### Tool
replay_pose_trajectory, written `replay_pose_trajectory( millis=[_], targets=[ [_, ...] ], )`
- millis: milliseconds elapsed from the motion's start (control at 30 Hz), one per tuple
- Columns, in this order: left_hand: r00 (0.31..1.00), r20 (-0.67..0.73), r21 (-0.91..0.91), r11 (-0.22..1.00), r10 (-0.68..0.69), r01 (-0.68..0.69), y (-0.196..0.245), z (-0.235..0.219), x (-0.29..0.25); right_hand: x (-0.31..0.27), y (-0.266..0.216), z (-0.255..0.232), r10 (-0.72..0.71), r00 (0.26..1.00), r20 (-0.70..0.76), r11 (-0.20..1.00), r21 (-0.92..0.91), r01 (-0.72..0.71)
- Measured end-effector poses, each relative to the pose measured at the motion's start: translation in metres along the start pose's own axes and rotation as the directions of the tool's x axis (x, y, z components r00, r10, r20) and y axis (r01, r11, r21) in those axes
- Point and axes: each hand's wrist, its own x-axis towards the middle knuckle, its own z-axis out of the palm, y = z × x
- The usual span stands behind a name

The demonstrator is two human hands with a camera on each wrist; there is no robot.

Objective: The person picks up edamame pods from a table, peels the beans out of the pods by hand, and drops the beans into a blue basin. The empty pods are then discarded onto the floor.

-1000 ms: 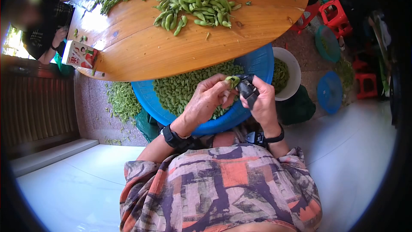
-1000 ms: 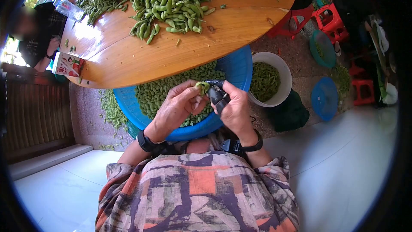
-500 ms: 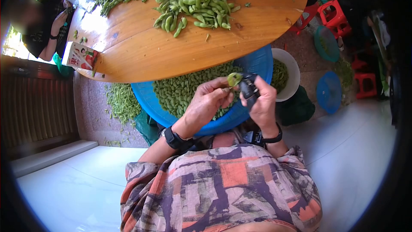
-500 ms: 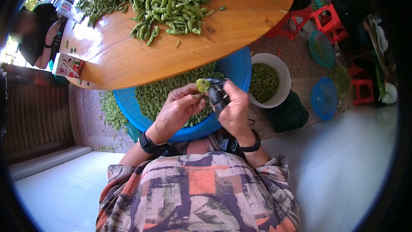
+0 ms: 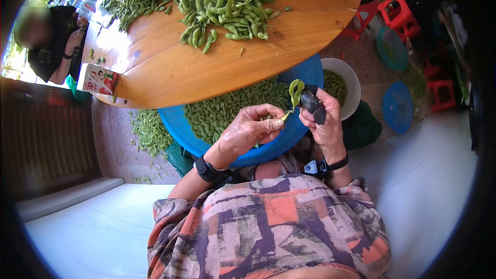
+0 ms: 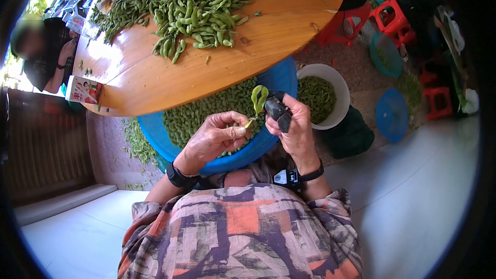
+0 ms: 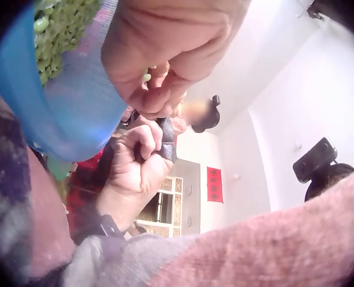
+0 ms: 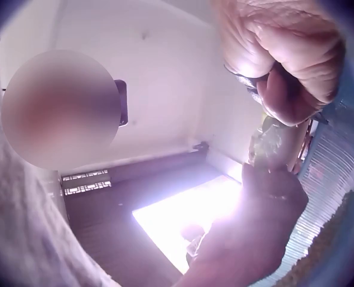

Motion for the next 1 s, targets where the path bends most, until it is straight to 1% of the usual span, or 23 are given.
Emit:
replay_pose_trajectory(
  millis=[33,67,100,167,200,267,300,333,400,433,500,533,600,633,700,733,767,800,833,900,933,967,1000],
  targets=[
    [0.999,-0.028,-0.056,0.998,0.027,-0.029,0.0,0.001,0.001,0.0,-0.001,0.001,0.026,0.999,0.019,1.0,-0.003,-0.026],
    [0.997,-0.057,-0.112,0.992,0.053,-0.06,-0.001,0.002,0.002,-0.004,-0.007,0.004,0.112,0.994,0.015,0.989,-0.094,-0.11],
    [0.997,-0.057,-0.11,0.992,0.052,-0.058,0.0,0.003,0.003,-0.007,-0.011,0.007,0.186,0.982,0.032,0.98,-0.081,-0.183],
    [0.982,-0.181,-0.076,0.994,0.059,-0.074,0.002,0.004,0.004,-0.013,-0.017,0.015,0.269,0.963,0.026,0.957,-0.124,-0.264],
    [0.978,-0.204,-0.037,0.998,0.038,-0.046,0.006,0.01,0.002,-0.013,-0.019,0.016,0.269,0.963,0.024,0.957,-0.122,-0.264],
    [0.983,-0.181,-0.014,0.999,0.032,-0.035,0.0,0.007,0.004,-0.015,-0.021,0.018,0.209,0.978,0.003,0.935,-0.294,-0.199],
    [0.987,-0.16,0.01,1.0,0.028,-0.027,-0.002,0.006,0.004,-0.015,-0.021,0.019,0.211,0.977,0.0,0.935,-0.291,-0.202],
    [0.987,-0.161,0.009,1.0,0.023,-0.022,-0.002,0.007,0.004,-0.013,-0.021,0.02,0.205,0.978,0.035,0.915,-0.361,-0.179],
    [0.957,-0.28,0.042,0.997,0.077,-0.068,0.0,0.011,0.005,-0.012,-0.022,0.023,0.189,0.978,0.086,0.878,-0.46,-0.13],
    [0.957,-0.282,0.04,0.997,0.074,-0.065,-0.001,0.011,0.004,-0.012,-0.022,0.024,0.192,0.978,0.084,0.879,-0.459,-0.133],
    [0.953,-0.281,0.076,0.993,0.112,-0.094,-0.002,0.009,0.004,-0.01,-0.021,0.025,0.113,0.987,0.118,0.851,-0.524,-0.035],
    [0.953,-0.283,0.075,0.993,0.11,-0.092,-0.003,0.009,0.003,-0.009,-0.019,0.023,0.115,0.986,0.117,0.851,-0.524,-0.037],
    [0.952,-0.291,0.068,0.995,0.094,-0.077,-0.004,0.01,0.003,-0.006,-0.011,0.019,-0.005,0.987,0.158,0.76,-0.642,0.107],
    [0.952,-0.291,0.068,0.995,0.092,-0.076,-0.004,0.01,0.003,-0.006,-0.011,0.018,-0.005,0.988,0.156,0.76,-0.642,0.105],
    [0.971,-0.236,-0.108,0.992,0.037,-0.064,-0.007,0.008,0.003,-0.006,-0.009,0.017,0.068,0.99,0.122,0.865,-0.502,0.003],
    [0.971,-0.236,-0.109,0.992,0.036,-0.063,-0.008,0.006,0.003,-0.005,-0.008,0.015,0.069,0.99,0.122,0.865,-0.502,0.002],
    [0.987,-0.16,-0.197,0.979,0.026,-0.058,-0.009,0.004,0.002,-0.004,-0.007,0.013,0.184,0.972,0.149,0.969,-0.193,-0.154],
    [0.996,-0.083,-0.284,0.958,0.023,-0.045,-0.009,0.003,0.002,-0.002,-0.005,0.011,0.28,0.936,0.212,0.942,0.129,-0.311],
    [0.996,-0.083,-0.284,0.958,0.023,-0.046,-0.009,0.002,0.001,-0.001,-0.003,0.011,0.28,0.936,0.213,0.942,0.129,-0.311],
    [0.987,-0.158,-0.207,0.976,0.029,-0.062,-0.008,0.002,-0.001,0.001,-0.001,0.01,0.27,0.939,0.213,0.933,0.182,-0.31],
    [0.987,-0.158,-0.205,0.977,0.031,-0.063,-0.005,0.003,-0.002,0.0,-0.001,0.012,0.269,0.939,0.214,0.934,0.182,-0.309],
    [0.964,-0.249,0.049,0.995,0.093,-0.084,-0.001,0.007,-0.004,-0.001,-0.001,0.015,0.245,0.954,0.171,0.964,0.061,-0.259],
    [0.931,-0.321,0.3,0.951,0.175,-0.075,0.001,0.009,-0.005,-0.002,-0.001,0.018,0.216,0.967,0.131,0.976,-0.062,-0.21]
  ],
)
